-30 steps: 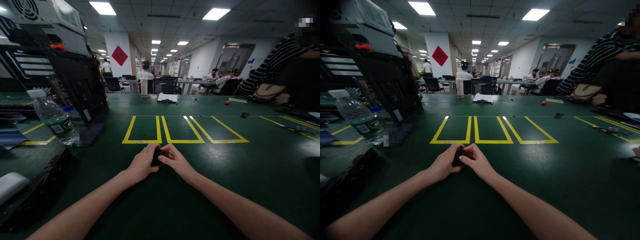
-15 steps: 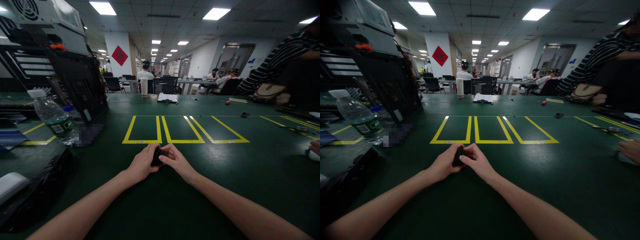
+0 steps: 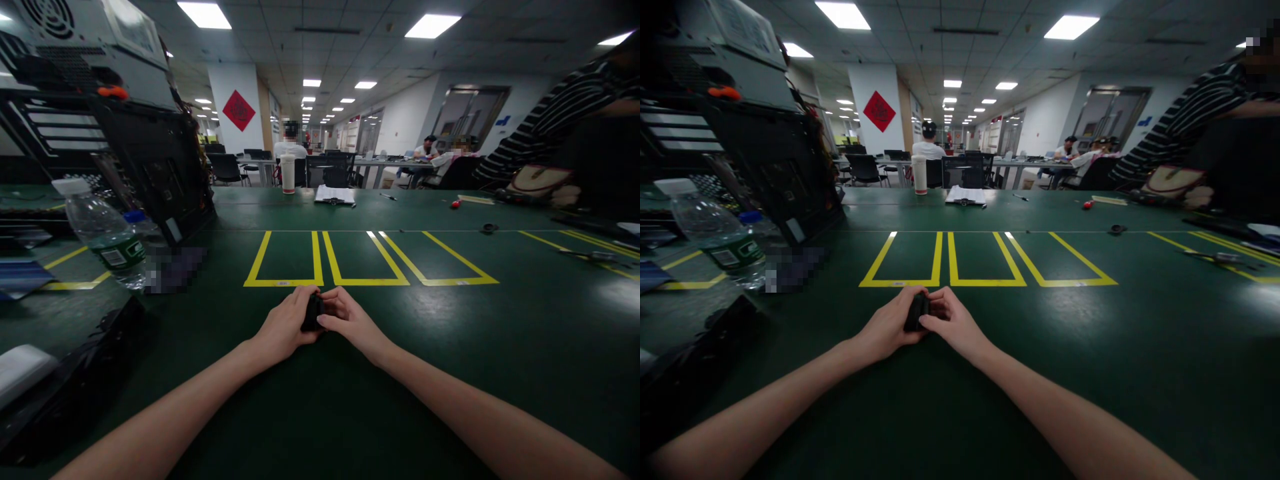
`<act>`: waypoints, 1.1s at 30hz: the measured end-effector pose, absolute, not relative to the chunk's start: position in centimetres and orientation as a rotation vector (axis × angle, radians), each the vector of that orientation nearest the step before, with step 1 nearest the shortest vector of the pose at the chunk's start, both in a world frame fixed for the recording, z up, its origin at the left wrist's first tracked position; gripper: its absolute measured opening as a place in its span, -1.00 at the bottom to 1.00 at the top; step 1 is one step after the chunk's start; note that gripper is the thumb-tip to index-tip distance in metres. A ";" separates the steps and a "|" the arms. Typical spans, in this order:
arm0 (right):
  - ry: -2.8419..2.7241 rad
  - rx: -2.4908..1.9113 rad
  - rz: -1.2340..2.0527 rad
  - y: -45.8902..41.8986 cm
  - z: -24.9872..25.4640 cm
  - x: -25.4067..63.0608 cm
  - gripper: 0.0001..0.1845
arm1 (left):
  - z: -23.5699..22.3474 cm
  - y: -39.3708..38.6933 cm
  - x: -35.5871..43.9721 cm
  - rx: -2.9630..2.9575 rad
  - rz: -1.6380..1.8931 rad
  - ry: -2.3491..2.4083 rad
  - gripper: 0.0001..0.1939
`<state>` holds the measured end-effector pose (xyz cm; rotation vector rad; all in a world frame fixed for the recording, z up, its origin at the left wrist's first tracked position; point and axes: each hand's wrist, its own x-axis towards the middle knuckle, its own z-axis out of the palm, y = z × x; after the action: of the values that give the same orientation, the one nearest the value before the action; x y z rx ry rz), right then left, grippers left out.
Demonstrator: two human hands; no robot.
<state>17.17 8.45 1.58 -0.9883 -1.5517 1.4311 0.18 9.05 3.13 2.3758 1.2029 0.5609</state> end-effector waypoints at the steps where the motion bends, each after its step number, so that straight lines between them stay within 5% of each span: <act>1: -1.545 -0.970 1.429 8.5 1.6 17.2 -0.74 | 3.2 9.1 0.2 2.379 0.560 1.207 -0.43; 33: -1.508 -1.071 1.419 8.9 1.1 17.1 -0.72 | 2.2 9.4 0.2 2.425 0.609 1.215 -0.37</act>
<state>17.14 8.86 1.12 -1.0714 -1.5078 1.4190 0.19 9.45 2.23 2.4251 1.2150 0.6089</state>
